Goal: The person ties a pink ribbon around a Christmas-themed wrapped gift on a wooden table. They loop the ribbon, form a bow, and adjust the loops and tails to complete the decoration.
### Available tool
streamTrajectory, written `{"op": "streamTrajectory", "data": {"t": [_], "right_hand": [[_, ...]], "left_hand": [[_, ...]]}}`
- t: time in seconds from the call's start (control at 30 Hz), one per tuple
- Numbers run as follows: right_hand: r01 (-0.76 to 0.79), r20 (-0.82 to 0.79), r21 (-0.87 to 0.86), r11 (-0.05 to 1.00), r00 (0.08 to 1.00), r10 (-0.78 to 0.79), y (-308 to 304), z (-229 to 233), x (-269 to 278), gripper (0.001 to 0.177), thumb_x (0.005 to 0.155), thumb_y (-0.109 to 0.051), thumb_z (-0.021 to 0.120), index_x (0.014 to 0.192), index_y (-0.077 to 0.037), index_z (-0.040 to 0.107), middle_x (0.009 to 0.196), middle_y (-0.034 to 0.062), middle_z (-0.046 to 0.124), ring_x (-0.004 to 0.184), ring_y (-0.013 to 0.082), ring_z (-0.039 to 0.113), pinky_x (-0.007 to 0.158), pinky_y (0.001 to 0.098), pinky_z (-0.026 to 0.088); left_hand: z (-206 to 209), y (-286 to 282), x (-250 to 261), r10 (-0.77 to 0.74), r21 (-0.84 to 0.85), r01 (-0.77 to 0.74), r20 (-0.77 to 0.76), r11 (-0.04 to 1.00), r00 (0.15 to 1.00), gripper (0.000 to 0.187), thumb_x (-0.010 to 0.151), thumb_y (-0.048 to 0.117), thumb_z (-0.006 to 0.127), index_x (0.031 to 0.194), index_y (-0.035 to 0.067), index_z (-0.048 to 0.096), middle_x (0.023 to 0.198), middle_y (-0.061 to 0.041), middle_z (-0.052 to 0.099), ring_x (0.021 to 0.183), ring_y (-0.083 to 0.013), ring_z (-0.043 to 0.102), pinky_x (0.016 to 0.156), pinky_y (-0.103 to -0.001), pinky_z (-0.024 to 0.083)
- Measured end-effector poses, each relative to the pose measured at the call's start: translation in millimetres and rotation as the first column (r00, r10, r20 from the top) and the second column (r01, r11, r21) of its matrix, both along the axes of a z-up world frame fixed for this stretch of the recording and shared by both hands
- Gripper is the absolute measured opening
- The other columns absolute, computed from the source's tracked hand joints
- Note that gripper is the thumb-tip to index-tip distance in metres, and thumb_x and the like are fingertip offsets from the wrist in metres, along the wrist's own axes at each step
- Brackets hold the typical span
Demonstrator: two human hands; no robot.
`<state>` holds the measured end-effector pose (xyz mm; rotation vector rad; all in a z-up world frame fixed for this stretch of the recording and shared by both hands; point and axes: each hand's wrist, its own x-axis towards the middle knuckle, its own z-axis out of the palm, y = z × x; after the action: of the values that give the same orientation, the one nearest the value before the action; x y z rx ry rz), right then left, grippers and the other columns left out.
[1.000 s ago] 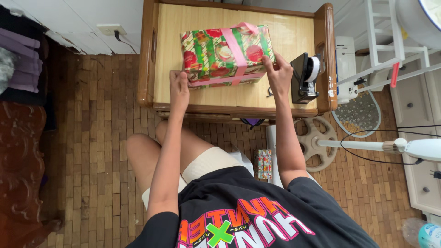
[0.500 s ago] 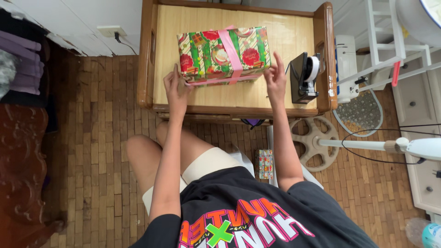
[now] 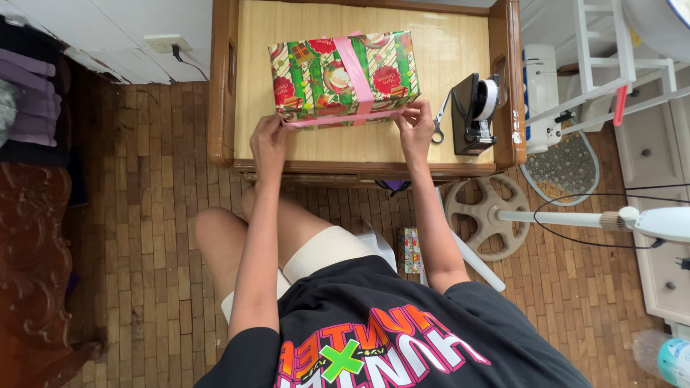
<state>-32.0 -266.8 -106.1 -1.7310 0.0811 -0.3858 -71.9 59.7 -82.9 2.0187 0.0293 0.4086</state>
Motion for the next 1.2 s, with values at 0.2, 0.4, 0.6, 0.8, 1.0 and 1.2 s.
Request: {"op": "streamTrajectory", "data": {"t": [0.2, 0.4, 0.6, 0.8, 1.0, 1.2], "right_hand": [[0.152, 0.407, -0.398, 0.905, 0.913, 0.026, 7, 69, -23, 0.067, 0.089, -0.021, 0.091, 0.141, -0.008, 0.052, 0.152, 0.0054, 0.043, 0.146, 0.0275, 0.043, 0.124, 0.0451, 0.038], [0.18, 0.364, -0.896, 0.407, 0.822, 0.438, 20, 101, 1, 0.039, 0.09, -0.028, 0.087, 0.129, -0.029, 0.079, 0.155, -0.0105, 0.056, 0.154, 0.0302, 0.032, 0.129, 0.0566, 0.001], [0.1, 0.382, -0.836, 0.54, 0.813, 0.44, 44, 91, 12, 0.028, 0.088, -0.03, 0.091, 0.112, -0.024, 0.077, 0.139, -0.0125, 0.068, 0.152, 0.0256, 0.041, 0.131, 0.0559, 0.005], [0.111, 0.4, -0.814, 0.571, 0.819, 0.411, 59, 95, 7, 0.038, 0.085, -0.027, 0.091, 0.119, -0.024, 0.075, 0.137, -0.0076, 0.068, 0.146, 0.0268, 0.043, 0.129, 0.0555, 0.004], [0.265, 0.357, -0.084, 0.961, 0.908, -0.219, 31, 61, -35, 0.03, 0.099, -0.012, 0.077, 0.121, -0.003, 0.058, 0.113, 0.0112, 0.059, 0.102, 0.0232, 0.054, 0.098, 0.0379, 0.046], [-0.121, -0.247, 0.158, 0.98, 0.956, 0.158, 63, -22, -57, 0.05, 0.09, -0.005, 0.065, 0.136, 0.002, 0.047, 0.121, 0.0145, 0.064, 0.115, 0.0243, 0.065, 0.096, 0.0348, 0.054]], "left_hand": [[46, -12, -11, 0.035, -0.049, -0.017, 0.395, 0.999, 0.918, 0.089, 0.098, 0.051, 0.076, 0.161, 0.005, 0.031, 0.151, -0.022, 0.034, 0.145, -0.0386, 0.035, 0.121, -0.05, 0.032], [66, -15, 18, -0.106, 0.289, 0.019, 0.288, 0.957, 0.952, 0.07, 0.099, 0.05, 0.071, 0.157, 0.013, 0.056, 0.168, -0.019, 0.029, 0.158, -0.0393, 0.026, 0.13, -0.052, 0.027], [60, -19, 21, -0.175, 0.047, 0.169, 0.253, 0.985, 0.951, 0.072, 0.102, 0.052, 0.07, 0.157, 0.01, 0.051, 0.169, -0.017, 0.03, 0.157, -0.0346, 0.037, 0.128, -0.045, 0.038], [39, -16, 24, -0.161, -0.034, 0.176, 0.263, 0.984, 0.951, 0.084, 0.098, 0.056, 0.069, 0.162, 0.011, 0.038, 0.168, -0.02, 0.024, 0.153, -0.0321, 0.04, 0.124, -0.043, 0.043], [-11, -13, -3, -0.03, -0.227, 0.063, 0.149, 0.972, 0.988, 0.098, 0.09, 0.015, 0.083, 0.164, 0.003, 0.02, 0.155, -0.022, 0.042, 0.145, -0.0372, 0.047, 0.121, -0.045, 0.041], [-23, -30, -4, 0.08, 0.111, -0.075, -0.036, 0.991, 0.996, 0.09, 0.089, -0.001, 0.075, 0.162, 0.002, 0.021, 0.123, -0.024, 0.062, 0.113, -0.0416, 0.06, 0.096, -0.05, 0.046]]}}
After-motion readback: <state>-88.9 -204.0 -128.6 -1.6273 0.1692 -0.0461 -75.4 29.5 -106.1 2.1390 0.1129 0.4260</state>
